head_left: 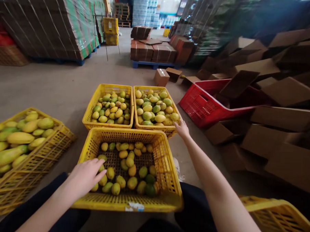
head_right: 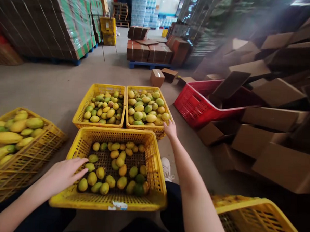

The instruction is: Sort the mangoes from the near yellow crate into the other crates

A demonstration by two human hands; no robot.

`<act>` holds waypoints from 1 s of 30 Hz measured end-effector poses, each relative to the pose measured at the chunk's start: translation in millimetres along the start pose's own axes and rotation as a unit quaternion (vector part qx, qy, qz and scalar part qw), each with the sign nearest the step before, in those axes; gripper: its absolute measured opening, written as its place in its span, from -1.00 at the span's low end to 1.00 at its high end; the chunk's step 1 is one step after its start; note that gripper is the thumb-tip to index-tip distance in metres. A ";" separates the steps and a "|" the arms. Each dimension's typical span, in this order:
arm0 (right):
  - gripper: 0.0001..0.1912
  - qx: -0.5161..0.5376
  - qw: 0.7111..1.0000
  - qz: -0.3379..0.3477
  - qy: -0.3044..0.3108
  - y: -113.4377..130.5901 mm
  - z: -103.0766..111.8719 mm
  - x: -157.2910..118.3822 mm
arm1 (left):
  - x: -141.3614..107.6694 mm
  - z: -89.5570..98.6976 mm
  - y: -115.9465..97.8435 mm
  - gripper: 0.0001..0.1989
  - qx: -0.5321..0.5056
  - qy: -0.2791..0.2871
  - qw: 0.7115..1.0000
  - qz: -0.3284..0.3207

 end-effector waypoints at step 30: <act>-0.49 -0.123 0.912 0.102 0.377 111.9 -153.7 -267.5 | -10.5 18.0 29.0 -0.48 -0.005 0.077 0.997 0.021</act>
Point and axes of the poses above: each hand's wrist, its own x-axis towards the middle knuckle, its own z-axis out of the back of the hand, y = z × x, the point moved 5 cm from there along x, towards the middle knuckle, and after that the axes turned 6 degrees about -y, right-handed, at the moved point
